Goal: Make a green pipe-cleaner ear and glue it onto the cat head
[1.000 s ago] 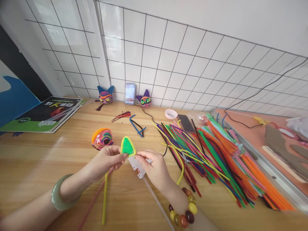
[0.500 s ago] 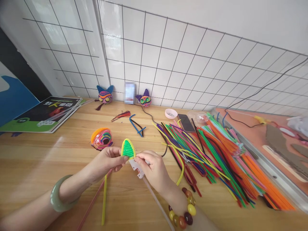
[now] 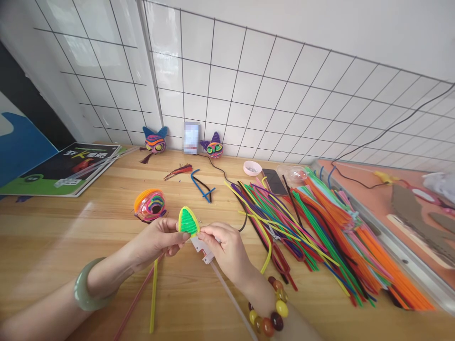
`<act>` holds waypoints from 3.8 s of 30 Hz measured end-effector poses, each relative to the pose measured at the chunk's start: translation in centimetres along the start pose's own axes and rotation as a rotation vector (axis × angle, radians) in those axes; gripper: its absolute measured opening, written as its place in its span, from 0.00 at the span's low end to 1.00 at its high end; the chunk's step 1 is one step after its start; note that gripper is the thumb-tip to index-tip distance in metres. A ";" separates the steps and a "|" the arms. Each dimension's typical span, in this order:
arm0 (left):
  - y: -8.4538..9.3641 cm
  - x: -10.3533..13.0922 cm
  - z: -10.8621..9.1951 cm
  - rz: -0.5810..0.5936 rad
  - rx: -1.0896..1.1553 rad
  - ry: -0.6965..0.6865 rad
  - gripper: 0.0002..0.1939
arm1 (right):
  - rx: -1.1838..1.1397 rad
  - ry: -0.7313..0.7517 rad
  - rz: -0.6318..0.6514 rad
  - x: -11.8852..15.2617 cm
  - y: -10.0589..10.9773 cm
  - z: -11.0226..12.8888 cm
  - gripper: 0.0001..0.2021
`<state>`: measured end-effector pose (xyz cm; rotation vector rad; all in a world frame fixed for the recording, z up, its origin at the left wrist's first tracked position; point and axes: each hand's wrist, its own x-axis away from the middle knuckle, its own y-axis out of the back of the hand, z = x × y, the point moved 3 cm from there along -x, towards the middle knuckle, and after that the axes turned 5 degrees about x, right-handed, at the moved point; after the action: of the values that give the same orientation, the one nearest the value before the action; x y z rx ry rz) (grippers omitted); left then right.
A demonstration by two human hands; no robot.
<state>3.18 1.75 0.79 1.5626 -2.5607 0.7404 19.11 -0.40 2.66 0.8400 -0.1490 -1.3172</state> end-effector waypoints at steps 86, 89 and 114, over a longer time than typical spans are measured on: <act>0.0 -0.4 -0.1 0.134 -0.225 0.017 0.10 | -0.269 -0.284 0.295 0.0 0.1 -0.4 0.16; 0.0 -0.4 -0.1 0.156 -0.234 0.001 0.09 | -0.307 -0.314 0.311 0.1 0.0 -0.6 0.16; 0.2 -0.4 0.0 0.125 -0.166 0.083 0.11 | -0.419 -0.388 0.408 0.1 -0.5 -1.5 0.15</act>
<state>3.21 2.14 0.58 1.3073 -2.6023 0.5717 19.59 0.22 1.24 0.1767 -0.3193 -1.0570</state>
